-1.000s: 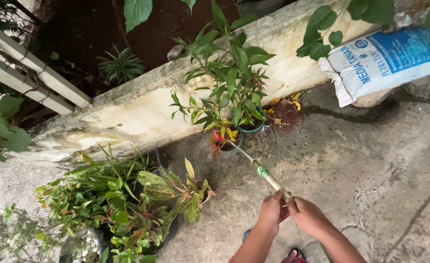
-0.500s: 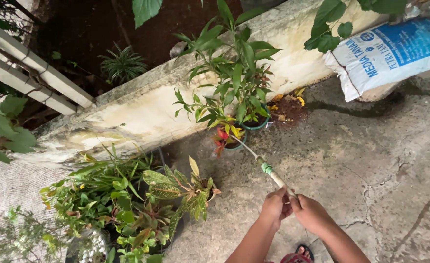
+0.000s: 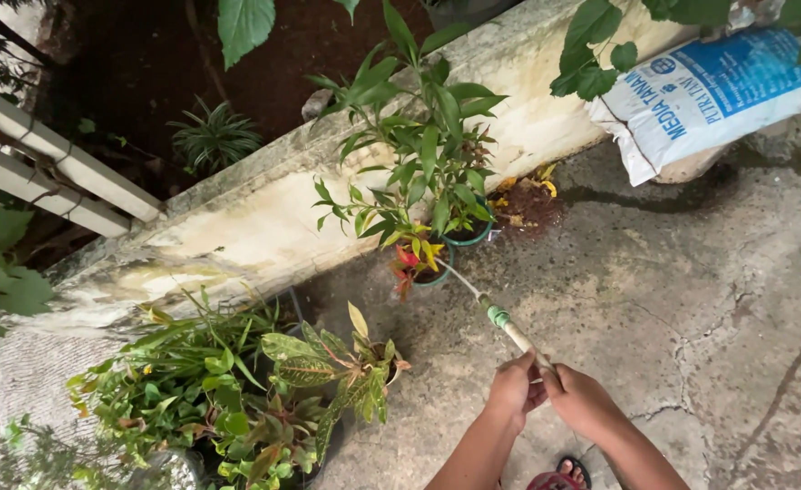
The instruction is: Watering various potted plants in an outdoor area using a hose.
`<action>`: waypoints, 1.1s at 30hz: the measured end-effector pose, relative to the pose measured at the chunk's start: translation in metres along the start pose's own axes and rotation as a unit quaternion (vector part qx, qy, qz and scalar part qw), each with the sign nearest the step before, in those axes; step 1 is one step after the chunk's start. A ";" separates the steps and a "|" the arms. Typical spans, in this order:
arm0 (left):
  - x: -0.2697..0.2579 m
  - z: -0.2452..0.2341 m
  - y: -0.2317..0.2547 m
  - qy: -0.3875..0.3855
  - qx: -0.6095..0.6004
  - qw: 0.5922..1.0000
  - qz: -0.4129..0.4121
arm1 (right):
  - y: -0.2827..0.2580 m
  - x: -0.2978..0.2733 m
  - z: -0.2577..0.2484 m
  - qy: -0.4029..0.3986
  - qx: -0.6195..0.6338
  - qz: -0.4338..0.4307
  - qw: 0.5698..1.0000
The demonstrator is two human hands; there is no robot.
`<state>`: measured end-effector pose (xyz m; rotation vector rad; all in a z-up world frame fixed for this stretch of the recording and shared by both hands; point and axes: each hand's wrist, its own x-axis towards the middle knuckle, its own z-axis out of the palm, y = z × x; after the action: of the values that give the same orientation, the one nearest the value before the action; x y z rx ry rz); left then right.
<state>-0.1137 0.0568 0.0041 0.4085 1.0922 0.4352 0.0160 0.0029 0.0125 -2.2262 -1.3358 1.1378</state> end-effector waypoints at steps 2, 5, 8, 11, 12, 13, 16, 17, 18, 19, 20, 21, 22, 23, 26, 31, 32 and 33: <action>0.002 0.000 0.002 0.000 0.006 1.000 -0.004 | -0.003 -0.001 -0.002 0.002 0.000 0.005 1.000; 0.006 0.002 0.003 0.000 0.002 1.000 -0.019 | -0.007 -0.001 -0.006 0.002 0.001 0.018 1.000; 0.006 0.002 0.000 0.001 0.006 1.000 -0.019 | -0.002 -0.002 -0.004 -0.011 0.005 0.037 0.999; 0.007 0.001 -0.002 -0.012 -0.003 1.000 -0.010 | 0.000 -0.001 -0.002 -0.001 -0.007 0.009 1.000; 0.007 0.000 -0.003 -0.006 -0.002 1.000 -0.007 | -0.001 -0.002 -0.001 -0.002 0.007 0.012 1.000; 0.008 -0.001 -0.004 -0.001 -0.002 1.000 -0.005 | -0.002 -0.002 0.000 -0.002 0.020 0.015 1.000; 0.007 -0.003 -0.005 0.012 -0.008 1.000 0.000 | -0.010 -0.003 0.001 -0.019 -0.006 0.033 0.999; 0.008 -0.005 -0.006 0.012 -0.009 1.000 0.000 | -0.010 -0.003 0.003 -0.020 -0.006 0.033 0.999; 0.009 -0.007 -0.007 0.019 -0.012 1.000 0.004 | -0.011 -0.002 0.004 -0.023 -0.002 0.033 0.999; 0.010 -0.008 -0.008 0.025 -0.015 1.000 0.007 | -0.011 -0.001 0.005 -0.025 0.003 0.034 0.999; 0.011 -0.010 -0.009 0.026 -0.016 1.000 0.008 | -0.008 0.001 0.008 -0.026 0.002 0.033 0.999; 0.011 -0.011 -0.010 0.022 -0.019 1.000 0.012 | -0.006 0.002 0.010 -0.026 0.000 0.024 0.999; 0.012 -0.012 -0.010 0.017 -0.023 0.999 0.016 | -0.003 0.005 0.013 -0.026 -0.002 0.014 1.000; 0.011 -0.012 -0.008 0.018 -0.023 0.999 0.016 | -0.004 0.005 0.013 -0.026 -0.001 0.013 1.000; 0.011 -0.014 -0.008 0.026 0.002 1.000 0.003 | -0.003 0.005 0.016 -0.028 -0.006 0.015 0.999; 0.013 -0.020 -0.008 0.000 -0.013 1.000 -0.002 | 0.001 0.006 0.019 -0.028 -0.002 0.009 1.000; 0.014 -0.022 -0.008 0.000 -0.013 1.000 -0.002 | 0.000 0.006 0.020 -0.028 -0.002 0.009 1.000; 0.015 -0.023 -0.008 -0.004 -0.009 1.000 -0.008 | 0.000 0.006 0.020 -0.026 0.001 0.007 1.000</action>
<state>-0.1276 0.0605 -0.0212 0.3848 1.0830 0.4300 0.0023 0.0053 -0.0030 -2.2229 -1.3412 1.2083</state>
